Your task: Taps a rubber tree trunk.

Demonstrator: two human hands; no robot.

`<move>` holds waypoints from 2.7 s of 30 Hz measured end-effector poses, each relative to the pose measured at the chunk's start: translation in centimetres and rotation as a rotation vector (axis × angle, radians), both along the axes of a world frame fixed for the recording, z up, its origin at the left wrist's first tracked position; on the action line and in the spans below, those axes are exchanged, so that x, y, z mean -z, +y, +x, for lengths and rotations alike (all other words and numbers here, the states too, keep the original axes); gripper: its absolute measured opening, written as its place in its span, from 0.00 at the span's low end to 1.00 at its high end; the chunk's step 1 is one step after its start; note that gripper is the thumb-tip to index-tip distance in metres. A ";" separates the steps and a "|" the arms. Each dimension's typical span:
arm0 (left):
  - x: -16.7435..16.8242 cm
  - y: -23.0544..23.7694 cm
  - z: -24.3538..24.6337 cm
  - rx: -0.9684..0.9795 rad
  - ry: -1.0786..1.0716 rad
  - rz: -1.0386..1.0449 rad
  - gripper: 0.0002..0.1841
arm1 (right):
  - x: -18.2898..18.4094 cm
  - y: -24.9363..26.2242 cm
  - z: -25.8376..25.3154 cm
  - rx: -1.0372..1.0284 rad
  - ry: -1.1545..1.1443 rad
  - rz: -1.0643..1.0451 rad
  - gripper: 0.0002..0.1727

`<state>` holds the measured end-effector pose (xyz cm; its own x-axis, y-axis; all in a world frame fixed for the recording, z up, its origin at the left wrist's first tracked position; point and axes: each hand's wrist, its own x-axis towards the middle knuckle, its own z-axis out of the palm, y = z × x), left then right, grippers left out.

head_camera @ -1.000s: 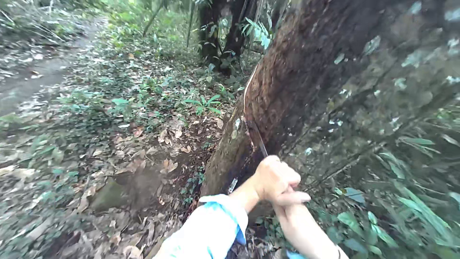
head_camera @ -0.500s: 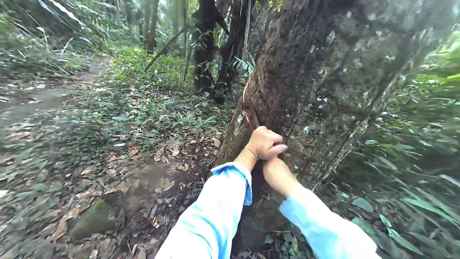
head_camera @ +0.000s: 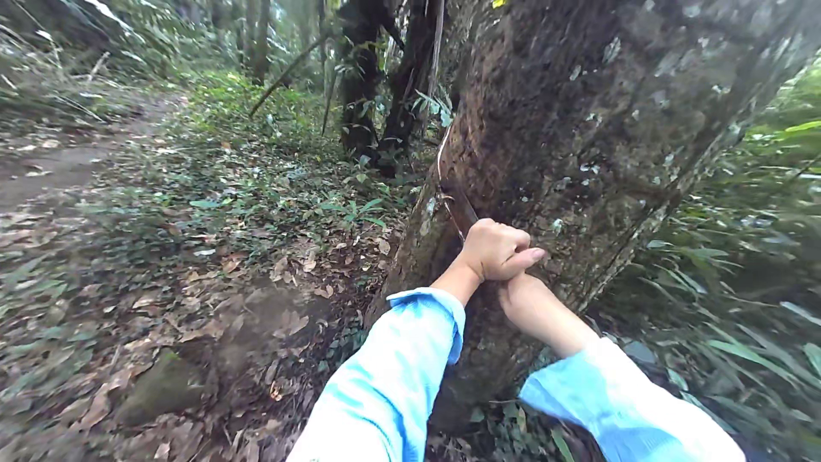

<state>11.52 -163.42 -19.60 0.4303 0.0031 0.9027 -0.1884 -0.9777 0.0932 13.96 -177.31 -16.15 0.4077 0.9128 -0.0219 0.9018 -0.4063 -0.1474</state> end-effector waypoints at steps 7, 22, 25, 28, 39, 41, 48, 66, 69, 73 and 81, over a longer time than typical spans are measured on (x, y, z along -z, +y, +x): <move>1.2 -9.0 1.2 -0.016 0.063 -0.094 0.30 | 2.6 -8.8 4.5 -0.138 -0.022 0.177 0.12; 3.3 -5.9 2.8 -0.134 0.092 0.060 0.31 | 6.9 -4.6 6.8 -0.164 -0.051 0.257 0.16; 4.3 -3.6 4.2 -0.162 -0.074 0.114 0.30 | 7.3 -2.6 7.1 -0.179 -0.051 0.268 0.17; 6.3 -5.6 4.3 -0.185 -0.118 0.153 0.31 | 10.5 -4.3 7.6 -0.235 -0.092 0.412 0.13; 6.2 -6.8 4.5 -0.172 -0.108 0.156 0.32 | 10.5 -5.7 8.1 -0.171 -0.109 0.354 0.13; 5.3 -5.7 3.3 -0.128 -0.069 0.186 0.33 | 9.6 -4.7 6.5 -0.121 -0.095 0.305 0.13; 6.3 -8.3 5.0 -0.166 -0.079 0.119 0.31 | 10.5 -7.0 8.9 -0.134 -0.071 0.368 0.14; 10.0 -10.4 3.9 -0.006 -0.080 0.212 0.30 | 15.7 -10.4 7.3 -0.139 -0.143 0.549 0.11; 10.2 -11.0 2.8 0.051 -0.111 0.247 0.27 | 16.7 -11.4 6.6 -0.119 -0.046 0.621 0.17; 10.0 -9.2 -0.9 -0.257 -0.190 -0.085 0.16 | 18.6 -14.4 6.3 -0.131 0.145 0.634 0.37; 8.1 0.9 -2.4 -0.516 0.180 -0.641 0.30 | 22.7 -17.8 3.5 0.032 0.441 0.667 0.41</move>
